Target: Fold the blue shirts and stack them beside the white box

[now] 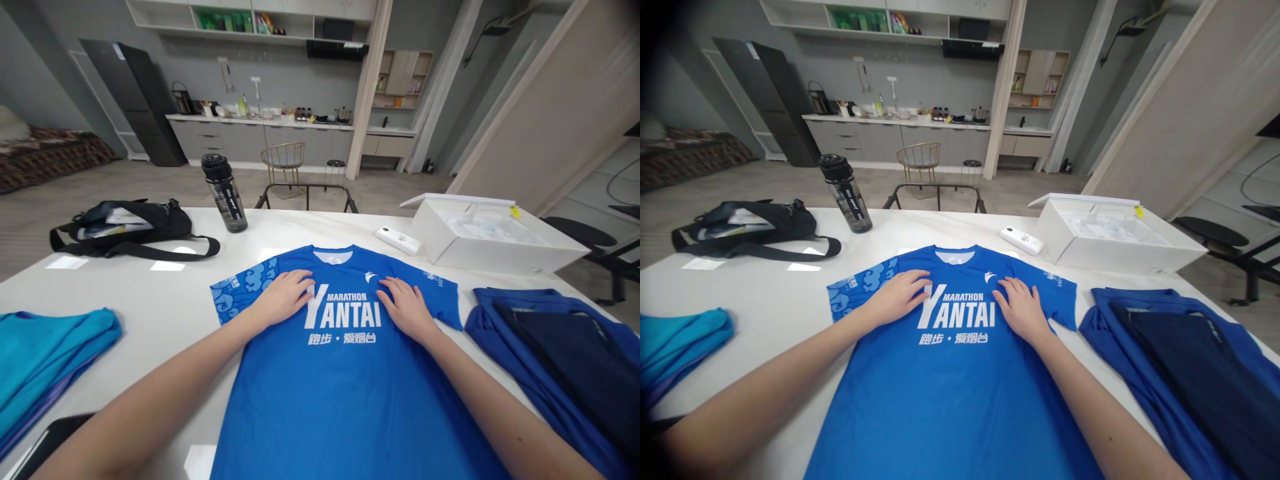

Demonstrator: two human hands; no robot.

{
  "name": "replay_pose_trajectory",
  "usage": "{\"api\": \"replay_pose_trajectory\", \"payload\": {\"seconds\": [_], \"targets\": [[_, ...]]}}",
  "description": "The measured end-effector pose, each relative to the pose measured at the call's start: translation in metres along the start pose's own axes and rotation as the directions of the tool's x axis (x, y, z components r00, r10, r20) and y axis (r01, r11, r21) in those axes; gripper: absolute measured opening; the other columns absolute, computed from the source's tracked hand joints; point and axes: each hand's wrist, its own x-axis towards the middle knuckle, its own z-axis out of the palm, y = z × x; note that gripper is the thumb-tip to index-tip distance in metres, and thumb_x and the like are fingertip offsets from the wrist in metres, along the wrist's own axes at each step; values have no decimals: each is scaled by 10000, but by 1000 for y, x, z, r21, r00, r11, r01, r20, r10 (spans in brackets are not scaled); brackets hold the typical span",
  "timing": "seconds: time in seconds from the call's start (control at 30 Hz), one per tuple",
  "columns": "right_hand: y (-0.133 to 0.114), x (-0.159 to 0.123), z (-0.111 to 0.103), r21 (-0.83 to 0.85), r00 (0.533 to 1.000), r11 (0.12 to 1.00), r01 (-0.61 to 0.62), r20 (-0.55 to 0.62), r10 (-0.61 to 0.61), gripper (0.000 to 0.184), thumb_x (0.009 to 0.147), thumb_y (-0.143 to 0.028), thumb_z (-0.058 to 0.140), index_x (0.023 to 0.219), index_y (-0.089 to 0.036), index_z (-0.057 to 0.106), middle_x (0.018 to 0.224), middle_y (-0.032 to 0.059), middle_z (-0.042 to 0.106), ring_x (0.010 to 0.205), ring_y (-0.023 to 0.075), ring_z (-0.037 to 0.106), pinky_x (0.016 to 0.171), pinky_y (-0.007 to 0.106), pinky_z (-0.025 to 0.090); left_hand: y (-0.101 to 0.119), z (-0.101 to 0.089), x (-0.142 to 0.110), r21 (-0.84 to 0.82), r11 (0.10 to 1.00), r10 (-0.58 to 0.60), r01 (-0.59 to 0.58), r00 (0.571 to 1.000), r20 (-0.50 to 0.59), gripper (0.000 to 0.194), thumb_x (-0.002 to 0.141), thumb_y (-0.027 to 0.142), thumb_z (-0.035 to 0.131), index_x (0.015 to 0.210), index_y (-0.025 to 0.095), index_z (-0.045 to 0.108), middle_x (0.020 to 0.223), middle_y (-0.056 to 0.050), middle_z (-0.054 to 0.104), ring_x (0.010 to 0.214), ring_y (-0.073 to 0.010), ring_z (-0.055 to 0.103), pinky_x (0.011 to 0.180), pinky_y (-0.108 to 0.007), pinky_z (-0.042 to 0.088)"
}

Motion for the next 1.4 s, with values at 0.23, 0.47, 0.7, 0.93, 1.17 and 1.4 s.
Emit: {"api": "replay_pose_trajectory", "payload": {"seconds": [0.23, 0.47, 0.7, 0.93, 1.17, 1.4], "targets": [[-11, 55, 2, -33, 995, 999, 7, 96, -3, 653, 1017, -612, 211, 1513, -247, 427, 1620, 74, 339, 1506, 320, 246, 1190, 653, 159, -40, 15, 1, 46, 986, -165, 163, 985, 49, 610, 1026, 562, 305, 1509, 214, 442, 1568, -108, 429, 1442, -276, 395, 1218, -472, 270], [-7, 69, 8, -50, 997, 999, 7, 78, -3, 690, 1002, -655, 195, 1528, -268, 419, 1616, 66, 349, 1504, 336, 240, 1182, 674, 133, -52, 3, -21, 68, 989, -138, 133, 988, 68, 607, 1018, 592, 304, 1492, 251, 470, 1564, -80, 440, 1424, -261, 423, 1215, -460, 288], [-22, 88, 13, -19, 990, 996, 82, 114, -80, 686, 1006, -647, 222, 1540, -254, 396, 1633, 62, 306, 1515, 311, 228, 1199, 655, 92, -49, 22, 16, 55, 964, -265, 262, 963, 56, 646, 1025, 591, 244, 1493, 203, 462, 1573, -117, 421, 1459, -279, 372, 1214, -497, 259], [-13, 114, 18, -24, 986, 994, 109, 132, -105, 654, 1022, -610, 209, 1563, -274, 355, 1646, 34, 279, 1525, 270, 215, 1231, 531, 137, -73, 38, 42, 95, 902, -428, 421, 901, 71, 660, 1017, 606, 196, 1555, 257, 355, 1644, -76, 278, 1521, -307, 236, 1215, -567, 181], [29, 78, 4, -67, 987, 985, -159, -5, 159, 746, 1008, -620, 171, 1582, -160, 299, 1648, 94, 259, 1522, 303, 212, 1216, 571, 164, -68, 28, 19, 158, 890, -440, 428, 896, 50, 683, 1025, 589, 182, 1579, 206, 299, 1657, -91, 225, 1536, -281, 189, 1230, -554, 132], [76, 34, -6, -130, 950, 947, -293, 71, 303, 785, 977, -668, 153, 1601, -205, 259, 1666, 48, 211, 1525, 340, 181, 1212, 601, 134, -68, 20, -33, 184, 839, -532, 512, 844, 76, 648, 1036, 561, 156, 1594, 247, 256, 1661, -71, 223, 1536, -276, 190, 1216, -547, 176]]}}
